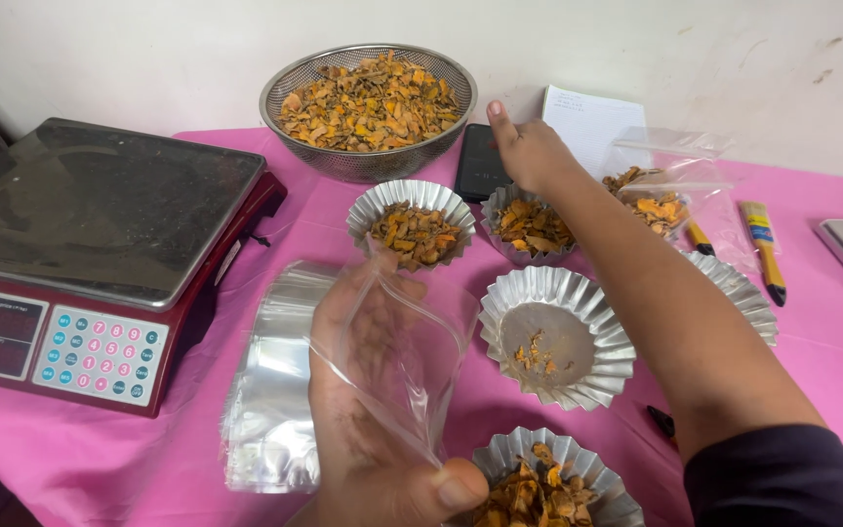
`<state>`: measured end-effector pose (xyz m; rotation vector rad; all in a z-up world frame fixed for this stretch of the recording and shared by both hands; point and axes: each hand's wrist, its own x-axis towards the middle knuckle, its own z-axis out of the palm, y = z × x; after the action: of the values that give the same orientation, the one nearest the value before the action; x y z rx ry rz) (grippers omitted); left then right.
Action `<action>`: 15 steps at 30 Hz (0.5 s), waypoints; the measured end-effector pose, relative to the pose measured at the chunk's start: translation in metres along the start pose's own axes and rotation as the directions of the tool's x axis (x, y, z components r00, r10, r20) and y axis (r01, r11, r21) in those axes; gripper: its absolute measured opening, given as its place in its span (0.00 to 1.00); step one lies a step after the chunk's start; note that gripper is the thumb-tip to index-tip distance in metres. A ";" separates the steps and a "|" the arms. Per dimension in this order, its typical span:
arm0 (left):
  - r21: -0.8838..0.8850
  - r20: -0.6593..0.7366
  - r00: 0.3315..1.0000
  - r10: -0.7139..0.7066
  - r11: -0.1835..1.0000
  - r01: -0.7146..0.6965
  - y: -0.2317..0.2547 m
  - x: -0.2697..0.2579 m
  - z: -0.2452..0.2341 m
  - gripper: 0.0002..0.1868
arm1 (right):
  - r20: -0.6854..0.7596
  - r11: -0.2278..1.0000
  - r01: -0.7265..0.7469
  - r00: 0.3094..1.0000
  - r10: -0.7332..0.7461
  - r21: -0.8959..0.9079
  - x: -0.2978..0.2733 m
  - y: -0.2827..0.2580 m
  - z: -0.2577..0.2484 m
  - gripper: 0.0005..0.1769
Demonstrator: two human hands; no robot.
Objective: Sorting and packaging dried tea leaves from foil cups into plastic bags using a brush and hands
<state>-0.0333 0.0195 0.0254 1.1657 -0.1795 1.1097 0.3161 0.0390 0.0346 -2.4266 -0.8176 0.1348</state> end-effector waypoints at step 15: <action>0.051 0.094 0.993 0.069 0.996 -0.074 0.005 0.009 -0.004 0.52 | 0.026 0.866 0.077 0.997 -0.074 -0.493 -0.290 0.006 -0.134 0.19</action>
<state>-0.0343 0.0281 0.0324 1.2689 -0.2661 1.1303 0.1208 -0.1989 0.1185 -2.8636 -1.0531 -0.1148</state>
